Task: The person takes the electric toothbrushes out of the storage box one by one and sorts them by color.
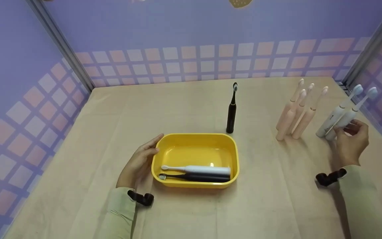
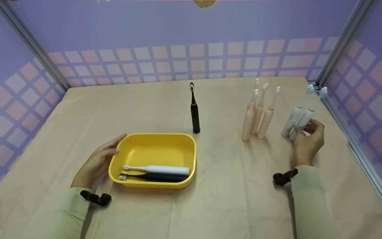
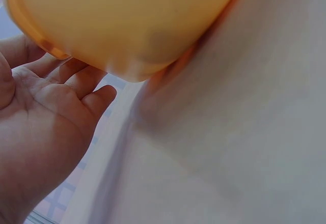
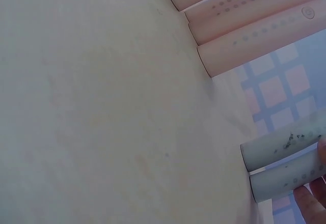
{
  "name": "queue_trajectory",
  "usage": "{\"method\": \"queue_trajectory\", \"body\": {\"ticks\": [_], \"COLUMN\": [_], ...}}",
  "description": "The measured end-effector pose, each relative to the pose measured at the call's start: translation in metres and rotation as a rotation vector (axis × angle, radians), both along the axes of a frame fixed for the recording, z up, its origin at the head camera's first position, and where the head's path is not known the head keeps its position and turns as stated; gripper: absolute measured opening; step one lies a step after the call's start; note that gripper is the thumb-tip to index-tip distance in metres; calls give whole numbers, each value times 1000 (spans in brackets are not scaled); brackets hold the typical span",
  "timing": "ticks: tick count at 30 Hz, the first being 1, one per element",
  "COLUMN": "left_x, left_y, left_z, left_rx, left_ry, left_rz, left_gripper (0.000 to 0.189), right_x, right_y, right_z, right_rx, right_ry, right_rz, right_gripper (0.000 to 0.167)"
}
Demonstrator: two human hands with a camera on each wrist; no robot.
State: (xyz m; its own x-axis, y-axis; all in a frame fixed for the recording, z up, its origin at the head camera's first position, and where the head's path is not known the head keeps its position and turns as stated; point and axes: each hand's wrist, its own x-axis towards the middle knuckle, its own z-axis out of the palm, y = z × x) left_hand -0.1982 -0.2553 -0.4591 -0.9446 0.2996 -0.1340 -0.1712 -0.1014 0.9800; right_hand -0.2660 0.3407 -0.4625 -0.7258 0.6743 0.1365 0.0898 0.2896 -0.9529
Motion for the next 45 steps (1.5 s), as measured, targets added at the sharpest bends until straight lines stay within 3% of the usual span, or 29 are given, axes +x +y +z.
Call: {"method": "queue_trajectory", "body": {"ticks": [7,11,15,35,45], "left_x": [-1,-1,-1,0,0], "left_y": [0,-1,-2,0,0], "left_z": [-1,-2,-2,-1,0], "left_rx": [5,21,30,56,0], "left_ry": [-16,-5,9,3,-9], "left_rz": [12,-15,-39,-24,-10], "left_gripper": [56,57,58,57,58], "right_x": [0,0,1,5,8], "right_y": [-2,-2,-2,-4,-5], "right_z": [-1,-3,-4,-2,-3], "right_rx": [61,85,68,-5,-45], "right_ry": [5,8,20,19,67], "right_rz": [-5,7,11,7,8], "right_gripper": [43,43,43,47,47]}}
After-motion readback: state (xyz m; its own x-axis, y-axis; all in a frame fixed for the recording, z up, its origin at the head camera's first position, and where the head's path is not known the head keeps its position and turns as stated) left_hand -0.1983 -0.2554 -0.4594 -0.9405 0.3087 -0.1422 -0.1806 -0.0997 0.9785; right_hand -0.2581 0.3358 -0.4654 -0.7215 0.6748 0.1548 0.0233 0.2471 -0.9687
